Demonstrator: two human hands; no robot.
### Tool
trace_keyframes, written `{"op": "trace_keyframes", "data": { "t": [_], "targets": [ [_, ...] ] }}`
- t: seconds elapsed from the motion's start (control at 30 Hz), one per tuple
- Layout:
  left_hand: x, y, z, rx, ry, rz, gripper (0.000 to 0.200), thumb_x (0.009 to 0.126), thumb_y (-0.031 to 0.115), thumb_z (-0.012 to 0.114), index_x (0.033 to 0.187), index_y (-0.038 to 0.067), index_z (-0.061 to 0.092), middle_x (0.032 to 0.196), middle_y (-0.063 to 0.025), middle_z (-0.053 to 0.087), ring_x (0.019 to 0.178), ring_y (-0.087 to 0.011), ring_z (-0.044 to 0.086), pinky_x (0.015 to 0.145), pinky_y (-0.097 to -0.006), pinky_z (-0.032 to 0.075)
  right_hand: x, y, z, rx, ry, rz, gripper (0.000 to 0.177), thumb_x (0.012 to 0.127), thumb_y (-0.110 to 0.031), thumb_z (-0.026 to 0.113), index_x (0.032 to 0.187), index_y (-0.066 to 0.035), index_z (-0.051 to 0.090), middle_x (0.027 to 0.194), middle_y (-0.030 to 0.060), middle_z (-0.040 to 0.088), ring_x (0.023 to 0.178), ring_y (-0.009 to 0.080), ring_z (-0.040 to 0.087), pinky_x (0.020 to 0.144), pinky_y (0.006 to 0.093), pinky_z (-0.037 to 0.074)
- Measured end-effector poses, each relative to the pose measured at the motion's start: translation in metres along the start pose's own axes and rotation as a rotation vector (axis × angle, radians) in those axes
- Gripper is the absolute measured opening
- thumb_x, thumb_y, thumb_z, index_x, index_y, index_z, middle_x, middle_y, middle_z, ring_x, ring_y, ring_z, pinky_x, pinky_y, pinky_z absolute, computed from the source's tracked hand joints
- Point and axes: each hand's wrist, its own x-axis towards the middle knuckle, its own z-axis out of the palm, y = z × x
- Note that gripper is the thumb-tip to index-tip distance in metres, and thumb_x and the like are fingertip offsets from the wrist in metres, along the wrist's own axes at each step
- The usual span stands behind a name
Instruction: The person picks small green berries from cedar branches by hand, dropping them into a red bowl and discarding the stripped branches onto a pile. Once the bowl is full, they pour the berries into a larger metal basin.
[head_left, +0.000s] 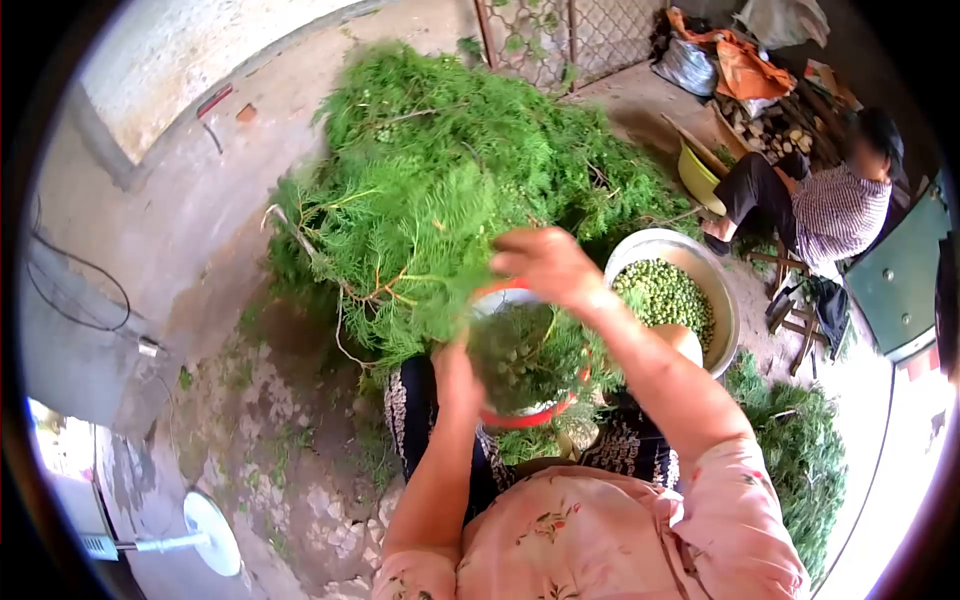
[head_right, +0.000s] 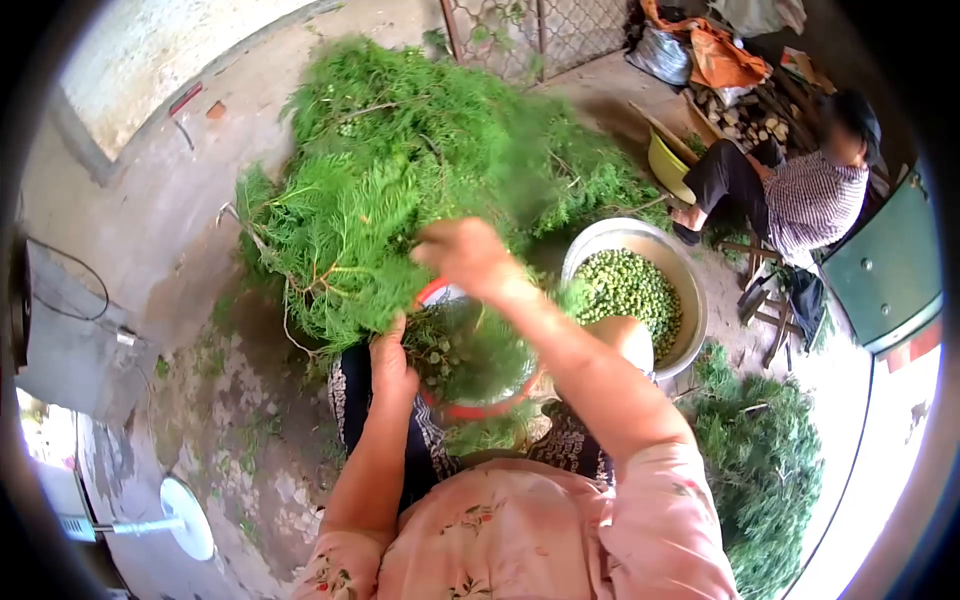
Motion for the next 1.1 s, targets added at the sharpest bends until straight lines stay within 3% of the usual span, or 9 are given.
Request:
{"op": "trace_keyframes", "data": {
  "t": [0.07,0.23,0.33,0.43,0.5,0.57,0.77,0.83,1.1],
  "targets": [
    [-0.006,0.040,0.010,-0.529,0.038,-0.336,0.051,0.076,0.025,0.070,0.119,0.006,0.050,0.118,-0.0051,0.051,0.103,-0.0201,0.048,0.089,-0.0374,0.040,-0.017,0.011,-0.015,0.044,0.215,-0.176,0.027,0.081,-0.015,0.058,0.103,0.001,0.059,0.094,0.0146,0.062,0.083,0.0239,0.060,0.075,0.0324,0.048],
    [-0.018,0.079,0.017,-0.473,-0.003,-0.234,0.051,0.083,0.026,0.061,0.125,0.006,0.042,0.121,-0.0072,0.050,0.109,-0.0208,0.047,0.094,-0.0388,0.037,-0.070,0.014,-0.004,-0.078,0.086,-0.334,0.029,0.076,-0.007,0.064,0.104,-0.002,0.059,0.099,0.0150,0.059,0.095,0.0264,0.057,0.083,0.0341,0.045],
    [0.021,0.009,-0.009,-0.694,-0.015,-0.297,0.056,0.084,0.028,0.058,0.130,0.004,0.037,0.131,-0.0098,0.042,0.119,-0.0228,0.039,0.101,-0.0423,0.030,-0.090,0.031,0.035,-0.199,0.484,-0.317,0.027,0.070,-0.002,0.065,0.097,-0.001,0.060,0.100,0.0150,0.058,0.093,0.0303,0.055,0.081,0.0357,0.045],
    [0.020,0.040,0.008,-0.515,0.010,-0.340,0.062,0.084,0.036,0.058,0.129,0.001,0.036,0.132,-0.0119,0.041,0.120,-0.0247,0.039,0.101,-0.0421,0.030,-0.098,0.041,0.051,-0.090,0.601,-0.247,0.019,0.071,0.004,0.063,0.089,-0.001,0.062,0.091,0.0135,0.060,0.085,0.0270,0.058,0.074,0.0313,0.046],
    [0.021,0.059,0.019,-0.553,0.008,-0.524,0.063,0.082,0.044,0.056,0.127,0.002,0.039,0.125,-0.0128,0.047,0.113,-0.0273,0.046,0.095,-0.0427,0.037,-0.100,0.054,0.059,-0.008,0.604,-0.206,0.018,0.070,0.007,0.062,0.087,0.000,0.062,0.085,0.0116,0.060,0.080,0.0250,0.058,0.072,0.0296,0.046],
    [0.030,0.055,0.025,-0.636,-0.041,-0.473,0.081,0.073,0.048,0.065,0.129,0.000,0.031,0.103,-0.0183,0.051,0.075,-0.0270,0.056,0.057,-0.0394,0.049,-0.096,0.065,0.061,0.002,0.593,-0.207,0.018,0.070,0.008,0.062,0.087,0.000,0.061,0.082,0.0106,0.060,0.077,0.0219,0.058,0.072,0.0287,0.046],
    [0.041,0.050,0.032,-0.549,-0.017,-0.493,0.083,0.073,0.052,0.060,0.130,0.000,0.029,0.100,-0.0197,0.053,0.074,-0.0297,0.057,0.058,-0.0415,0.049,-0.081,0.079,0.061,0.159,0.539,-0.010,0.016,0.078,0.002,0.059,0.094,0.001,0.062,0.081,0.0087,0.061,0.073,0.0169,0.058,0.073,0.0269,0.048],
    [0.039,0.047,0.042,-0.545,0.102,-0.472,0.072,0.081,0.049,0.052,0.132,0.002,0.031,0.131,-0.0139,0.041,0.118,-0.0285,0.040,0.099,-0.0439,0.032,-0.074,0.091,0.071,0.396,0.431,0.118,0.018,0.082,-0.002,0.058,0.098,0.002,0.061,0.080,0.0074,0.062,0.070,0.0133,0.057,0.073,0.0268,0.048],
    [0.022,0.045,0.048,-0.618,-0.120,-0.406,0.062,0.084,0.044,0.052,0.126,0.002,0.037,0.125,-0.0118,0.046,0.112,-0.0260,0.045,0.097,-0.0419,0.036,-0.044,0.119,0.092,1.081,0.357,0.623,0.057,0.082,-0.036,0.061,0.124,0.000,0.046,0.122,0.0165,0.051,0.115,0.0251,0.044,0.097,0.0395,0.033]
  ]
}}
